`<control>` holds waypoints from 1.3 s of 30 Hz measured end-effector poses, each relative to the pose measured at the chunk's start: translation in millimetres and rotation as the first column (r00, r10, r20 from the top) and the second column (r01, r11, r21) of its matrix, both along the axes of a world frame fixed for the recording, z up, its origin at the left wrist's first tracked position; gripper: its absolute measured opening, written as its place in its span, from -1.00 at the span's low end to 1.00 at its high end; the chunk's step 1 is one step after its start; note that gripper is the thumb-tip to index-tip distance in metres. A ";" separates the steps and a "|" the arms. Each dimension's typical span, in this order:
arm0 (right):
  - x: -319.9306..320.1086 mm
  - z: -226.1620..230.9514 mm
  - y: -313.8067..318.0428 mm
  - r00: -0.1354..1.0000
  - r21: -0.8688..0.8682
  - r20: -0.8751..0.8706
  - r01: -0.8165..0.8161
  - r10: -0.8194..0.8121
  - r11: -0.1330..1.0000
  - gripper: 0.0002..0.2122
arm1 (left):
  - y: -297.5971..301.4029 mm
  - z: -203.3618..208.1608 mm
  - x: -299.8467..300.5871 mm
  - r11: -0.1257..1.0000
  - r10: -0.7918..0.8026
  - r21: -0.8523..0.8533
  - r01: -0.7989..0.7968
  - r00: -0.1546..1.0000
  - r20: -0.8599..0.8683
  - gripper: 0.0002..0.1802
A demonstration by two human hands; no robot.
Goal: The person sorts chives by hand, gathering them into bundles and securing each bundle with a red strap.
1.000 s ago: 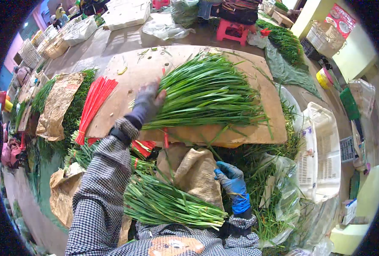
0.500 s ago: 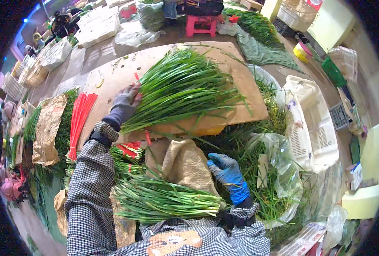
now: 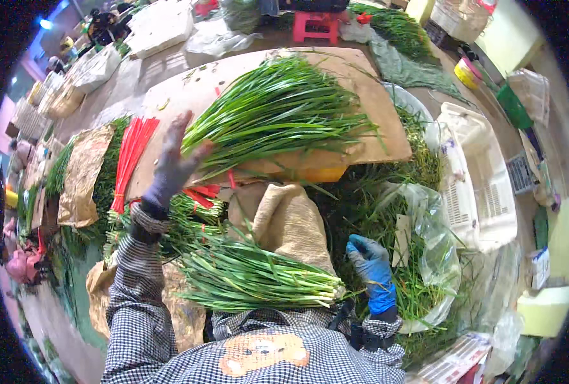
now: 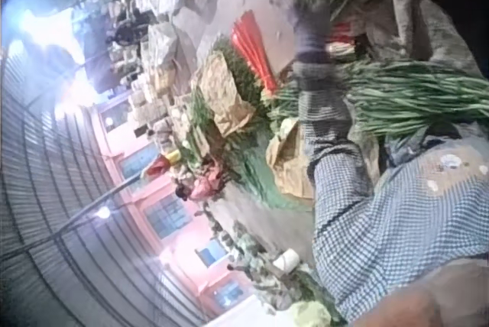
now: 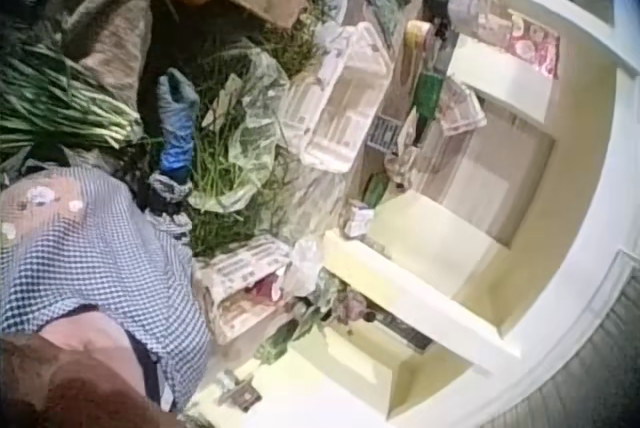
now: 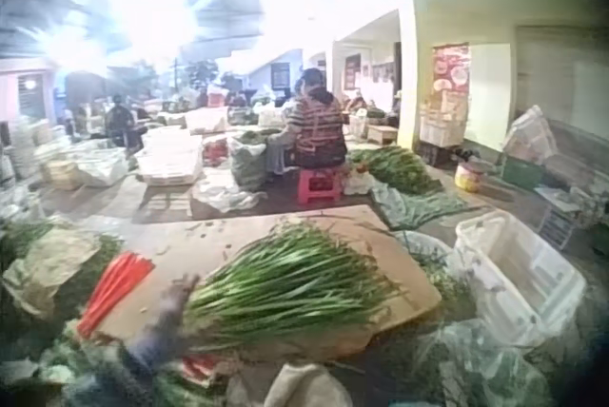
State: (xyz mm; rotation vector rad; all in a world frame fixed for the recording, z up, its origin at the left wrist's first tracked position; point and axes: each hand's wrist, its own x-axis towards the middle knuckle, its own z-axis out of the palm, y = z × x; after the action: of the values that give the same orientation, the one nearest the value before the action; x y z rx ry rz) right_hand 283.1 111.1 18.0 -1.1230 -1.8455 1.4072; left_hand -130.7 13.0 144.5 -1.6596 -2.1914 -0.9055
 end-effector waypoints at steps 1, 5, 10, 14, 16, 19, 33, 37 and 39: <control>-4.5 6.8 1.1 1.000 0.008 0.011 -0.024 0.024 1.000 -0.77 | -5.0 0.2 -20.3 0.999 -0.015 0.053 0.006 0.987 0.158 -0.26; -64.8 66.4 23.3 0.973 0.016 0.086 -0.217 0.215 0.976 -0.82 | 4.9 18.8 -73.7 0.999 0.028 -0.039 -0.012 0.898 0.438 -0.13; -170.6 69.2 39.7 0.829 0.227 0.095 -0.558 0.552 0.798 -0.81 | 46.3 -4.8 -110.4 0.918 0.178 -0.396 -0.023 0.916 0.358 -0.09; -246.6 50.5 36.1 0.648 0.220 0.277 -0.762 0.710 0.609 -0.81 | 72.1 -48.4 -124.8 0.860 0.235 -0.508 0.051 0.844 0.482 -0.05; -267.0 19.9 49.8 0.681 0.254 0.193 -0.730 0.706 0.635 -0.85 | 72.0 -34.7 -97.8 0.870 0.100 -0.439 0.226 0.790 0.605 -0.10; -304.3 -14.4 60.3 0.702 0.118 -0.139 -0.689 0.698 0.715 -0.90 | 56.9 -30.8 -98.4 0.852 0.029 -0.404 0.333 0.741 0.671 -0.15; -319.4 22.4 67.3 0.716 0.041 -0.156 -0.683 0.680 0.729 -0.89 | 54.2 -49.4 -68.7 0.742 0.015 -0.670 -0.013 1.000 -0.002 -0.04; -286.9 16.4 50.0 0.766 0.096 -0.052 -0.635 0.641 0.767 -0.88 | 57.5 -44.1 -67.7 0.715 0.014 -0.699 -0.019 1.000 -0.013 0.03; -271.5 15.2 44.5 0.760 0.146 -0.043 -0.638 0.649 0.756 -0.87 | 58.1 -39.4 -75.0 0.694 -0.009 -0.718 -0.050 0.997 -0.078 0.22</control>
State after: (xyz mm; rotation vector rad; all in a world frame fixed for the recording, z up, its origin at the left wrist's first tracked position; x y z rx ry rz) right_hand 11.6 155.5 33.2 -0.3313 -2.3349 1.6299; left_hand -205.8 71.0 105.1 -1.9002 -2.6921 0.1025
